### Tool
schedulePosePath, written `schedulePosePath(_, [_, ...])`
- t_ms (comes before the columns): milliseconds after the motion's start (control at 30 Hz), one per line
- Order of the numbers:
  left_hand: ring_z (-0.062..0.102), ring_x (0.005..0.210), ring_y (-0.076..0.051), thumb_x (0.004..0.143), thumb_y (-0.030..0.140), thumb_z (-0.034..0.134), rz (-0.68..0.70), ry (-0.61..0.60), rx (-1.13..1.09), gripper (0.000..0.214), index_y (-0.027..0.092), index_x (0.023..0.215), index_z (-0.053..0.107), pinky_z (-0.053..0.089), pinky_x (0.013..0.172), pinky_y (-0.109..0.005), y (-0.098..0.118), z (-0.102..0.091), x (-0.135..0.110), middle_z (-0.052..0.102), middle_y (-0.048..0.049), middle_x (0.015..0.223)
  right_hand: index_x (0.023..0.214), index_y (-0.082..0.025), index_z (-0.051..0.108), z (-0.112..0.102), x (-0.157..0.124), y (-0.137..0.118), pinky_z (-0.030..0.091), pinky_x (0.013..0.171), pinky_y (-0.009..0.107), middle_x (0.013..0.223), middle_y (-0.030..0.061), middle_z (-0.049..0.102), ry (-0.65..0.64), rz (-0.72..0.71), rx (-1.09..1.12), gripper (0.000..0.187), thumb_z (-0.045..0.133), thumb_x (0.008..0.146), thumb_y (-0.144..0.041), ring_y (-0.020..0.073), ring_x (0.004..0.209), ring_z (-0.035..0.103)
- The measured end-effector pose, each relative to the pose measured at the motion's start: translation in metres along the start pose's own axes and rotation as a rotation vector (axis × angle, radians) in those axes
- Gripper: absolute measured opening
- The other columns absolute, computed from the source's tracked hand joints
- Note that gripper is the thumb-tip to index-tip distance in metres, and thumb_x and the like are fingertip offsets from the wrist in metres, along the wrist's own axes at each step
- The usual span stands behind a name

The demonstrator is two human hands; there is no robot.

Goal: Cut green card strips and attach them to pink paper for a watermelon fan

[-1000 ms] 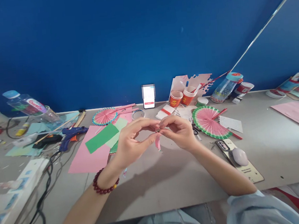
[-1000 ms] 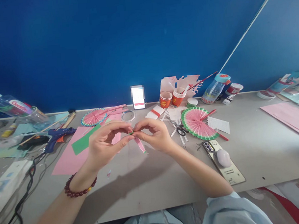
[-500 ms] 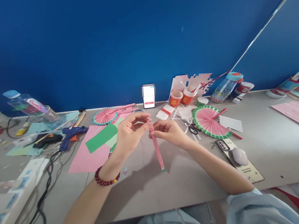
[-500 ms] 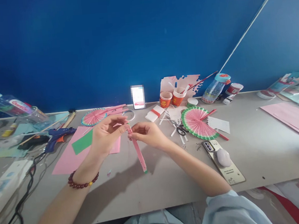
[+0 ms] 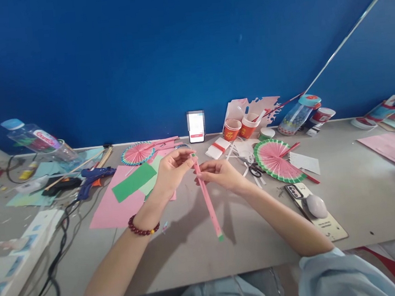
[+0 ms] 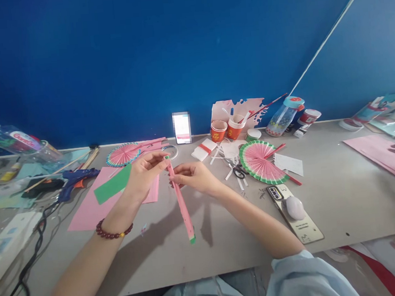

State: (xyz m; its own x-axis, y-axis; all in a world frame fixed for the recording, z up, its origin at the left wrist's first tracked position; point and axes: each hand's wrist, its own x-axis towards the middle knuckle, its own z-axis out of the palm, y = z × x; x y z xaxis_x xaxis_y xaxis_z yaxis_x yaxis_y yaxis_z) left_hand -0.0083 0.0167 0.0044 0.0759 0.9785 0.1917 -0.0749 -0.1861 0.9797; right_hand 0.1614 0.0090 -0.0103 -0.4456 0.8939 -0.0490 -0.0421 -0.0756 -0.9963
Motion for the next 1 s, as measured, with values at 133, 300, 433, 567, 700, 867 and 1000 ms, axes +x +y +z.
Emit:
schedulePosePath(133, [0.064, 0.068, -0.013, 0.065, 0.032, 0.078, 0.02, 0.105, -0.053, 0.028, 0.017, 0.086, 0.066, 0.055, 0.067, -0.029, 0.001, -0.008, 0.006, 0.067, -0.0011, 0.077, 0.088, -0.016, 0.072, 0.0, -0.002, 0.003, 0.056, 0.077, 0.032, 0.083, 0.0063, 0.074, -0.092, 0.066, -0.059, 0.029, 0.074, 0.071, -0.039, 0.0181, 0.077, 0.071])
schedulePosePath(300, [0.062, 0.064, -0.01, 0.064, 0.029, 0.08, 0.026, 0.123, -0.135, 0.027, 0.017, 0.085, 0.067, 0.056, 0.067, -0.028, 0.003, -0.016, 0.011, 0.064, 0.0019, 0.069, 0.097, -0.015, 0.071, 0.0, -0.001, 0.005, 0.058, 0.076, 0.032, 0.085, 0.0073, 0.074, -0.108, 0.089, -0.035, 0.031, 0.068, 0.078, -0.038, 0.0176, 0.076, 0.071])
schedulePosePath(433, [0.062, 0.064, -0.01, 0.062, 0.029, 0.08, 0.011, 0.141, -0.17, 0.027, 0.017, 0.083, 0.067, 0.055, 0.067, -0.027, 0.004, -0.016, 0.012, 0.063, 0.0022, 0.068, 0.1, -0.013, 0.07, 0.001, 0.0, 0.005, 0.058, 0.075, 0.033, 0.084, 0.0081, 0.074, -0.121, 0.096, 0.026, 0.033, 0.067, 0.079, -0.038, 0.0178, 0.075, 0.072])
schedulePosePath(567, [0.061, 0.065, -0.01, 0.062, 0.03, 0.081, -0.014, 0.145, -0.208, 0.028, 0.019, 0.084, 0.066, 0.054, 0.068, -0.026, 0.002, -0.013, 0.011, 0.063, 0.0025, 0.07, 0.097, -0.012, 0.07, 0.001, 0.0, 0.007, 0.058, 0.075, 0.034, 0.082, 0.0084, 0.073, -0.108, 0.06, 0.04, 0.034, 0.067, 0.079, -0.04, 0.0191, 0.075, 0.072])
schedulePosePath(700, [0.061, 0.07, -0.011, 0.066, 0.039, 0.078, -0.063, 0.02, -0.163, 0.027, 0.018, 0.078, 0.067, 0.054, 0.072, -0.027, -0.001, -0.012, 0.011, 0.062, 0.0013, 0.072, 0.097, -0.013, 0.07, -0.001, 0.001, 0.009, 0.057, 0.077, 0.036, 0.086, 0.0091, 0.074, -0.085, 0.039, 0.037, 0.034, 0.066, 0.079, -0.042, 0.0198, 0.077, 0.072])
schedulePosePath(867, [0.061, 0.068, -0.012, 0.064, 0.039, 0.079, -0.131, -0.024, -0.056, 0.024, 0.018, 0.074, 0.071, 0.053, 0.073, -0.028, -0.001, -0.01, 0.008, 0.067, -0.0017, 0.074, 0.098, -0.014, 0.07, 0.0, 0.0, 0.006, 0.057, 0.078, 0.038, 0.084, 0.0086, 0.074, -0.08, 0.055, 0.037, 0.032, 0.067, 0.08, -0.041, 0.0209, 0.077, 0.072])
schedulePosePath(1000, [0.059, 0.062, -0.011, 0.062, 0.038, 0.08, -0.126, 0.024, -0.037, 0.023, 0.018, 0.064, 0.07, 0.052, 0.068, -0.026, 0.002, -0.009, 0.007, 0.064, -0.0003, 0.064, 0.101, -0.014, 0.071, 0.002, -0.003, 0.003, 0.056, 0.081, 0.039, 0.087, 0.0089, 0.074, -0.091, 0.044, -0.014, 0.033, 0.065, 0.081, -0.04, 0.0213, 0.079, 0.072])
